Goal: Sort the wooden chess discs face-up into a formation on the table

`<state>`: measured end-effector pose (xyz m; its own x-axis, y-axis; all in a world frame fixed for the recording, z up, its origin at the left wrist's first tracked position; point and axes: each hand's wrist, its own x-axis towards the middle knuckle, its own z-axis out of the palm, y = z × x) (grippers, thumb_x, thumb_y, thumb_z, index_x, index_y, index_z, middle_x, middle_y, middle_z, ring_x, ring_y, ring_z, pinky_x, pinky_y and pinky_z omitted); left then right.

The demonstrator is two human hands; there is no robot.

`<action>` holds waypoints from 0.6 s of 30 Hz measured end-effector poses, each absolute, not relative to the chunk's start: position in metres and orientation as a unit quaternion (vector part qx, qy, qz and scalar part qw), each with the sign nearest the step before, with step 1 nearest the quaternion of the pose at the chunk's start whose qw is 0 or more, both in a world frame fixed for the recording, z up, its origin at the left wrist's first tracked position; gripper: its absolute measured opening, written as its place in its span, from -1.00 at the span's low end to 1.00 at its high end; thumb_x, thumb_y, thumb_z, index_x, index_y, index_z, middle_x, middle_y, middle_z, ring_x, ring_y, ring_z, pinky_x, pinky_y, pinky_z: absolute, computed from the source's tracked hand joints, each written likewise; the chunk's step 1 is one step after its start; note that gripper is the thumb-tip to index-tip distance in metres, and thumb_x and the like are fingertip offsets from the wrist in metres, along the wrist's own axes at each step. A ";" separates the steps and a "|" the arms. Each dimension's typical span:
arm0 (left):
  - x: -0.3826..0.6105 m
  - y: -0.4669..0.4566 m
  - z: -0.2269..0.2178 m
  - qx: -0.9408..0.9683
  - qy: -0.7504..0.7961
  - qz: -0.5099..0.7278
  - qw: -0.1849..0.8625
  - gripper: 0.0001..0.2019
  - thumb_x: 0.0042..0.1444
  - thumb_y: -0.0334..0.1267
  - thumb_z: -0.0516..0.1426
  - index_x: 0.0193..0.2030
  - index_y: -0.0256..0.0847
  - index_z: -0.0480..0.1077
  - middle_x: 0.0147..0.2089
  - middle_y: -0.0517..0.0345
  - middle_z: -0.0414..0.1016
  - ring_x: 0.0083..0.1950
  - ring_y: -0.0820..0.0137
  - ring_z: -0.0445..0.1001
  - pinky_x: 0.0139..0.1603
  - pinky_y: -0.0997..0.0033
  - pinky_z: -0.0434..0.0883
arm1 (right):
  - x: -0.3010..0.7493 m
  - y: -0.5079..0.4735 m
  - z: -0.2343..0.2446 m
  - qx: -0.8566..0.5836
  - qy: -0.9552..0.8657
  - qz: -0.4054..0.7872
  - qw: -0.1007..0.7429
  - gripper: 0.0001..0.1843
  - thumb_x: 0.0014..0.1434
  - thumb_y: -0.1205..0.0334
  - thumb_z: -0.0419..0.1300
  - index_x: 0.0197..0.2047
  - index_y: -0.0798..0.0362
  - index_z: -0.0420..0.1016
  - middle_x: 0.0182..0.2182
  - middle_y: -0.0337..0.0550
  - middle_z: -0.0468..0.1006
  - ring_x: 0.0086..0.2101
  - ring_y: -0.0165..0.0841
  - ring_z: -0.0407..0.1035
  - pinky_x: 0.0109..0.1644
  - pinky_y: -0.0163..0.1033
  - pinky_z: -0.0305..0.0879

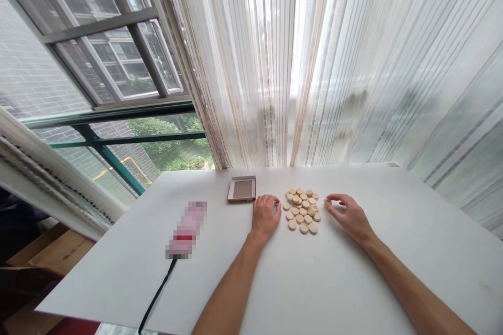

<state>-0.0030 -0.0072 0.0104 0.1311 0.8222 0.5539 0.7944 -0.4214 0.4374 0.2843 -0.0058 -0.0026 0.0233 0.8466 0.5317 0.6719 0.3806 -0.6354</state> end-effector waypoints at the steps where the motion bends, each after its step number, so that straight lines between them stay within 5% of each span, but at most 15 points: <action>1: -0.003 -0.008 0.012 0.753 0.535 0.383 0.019 -0.90 0.21 -0.34 0.14 -0.13 -0.14 0.42 -0.12 0.04 0.52 -0.02 0.19 0.45 0.06 0.10 0.37 | 0.284 -0.007 -0.002 -0.547 -0.695 0.094 0.457 -0.78 0.21 0.03 0.19 -0.14 -0.06 0.50 -0.15 -0.11 0.59 -0.10 -0.16 0.45 -0.02 -0.04 0.42; 9: 0.013 -0.032 0.029 0.852 0.396 0.341 0.039 -0.50 0.22 -0.01 0.14 0.25 -0.11 0.25 0.37 -0.06 0.22 0.40 0.12 0.14 0.42 -0.06 0.07 | 0.284 -0.015 0.000 -0.560 -0.700 0.088 0.434 -0.76 0.19 0.00 0.20 -0.14 -0.07 0.51 -0.14 -0.12 0.60 -0.06 -0.14 0.42 0.01 -0.04 0.40; 18: 0.024 -0.040 0.026 0.878 0.410 0.242 0.051 -0.39 0.29 0.11 0.02 0.41 0.00 0.07 0.48 0.08 0.04 0.50 0.17 -0.07 0.47 -0.09 -0.11 | 0.278 -0.022 0.003 -0.546 -0.734 0.068 0.399 -0.84 0.16 0.04 0.22 -0.28 -0.07 0.51 -0.24 -0.14 0.63 -0.14 -0.12 0.45 0.00 -0.02 0.35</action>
<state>0.0237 -0.0404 0.0255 0.5470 0.7439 0.3839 0.6949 -0.6592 0.2873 0.2777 -0.0223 0.0034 -0.0856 0.8549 0.5116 0.7470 0.3949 -0.5349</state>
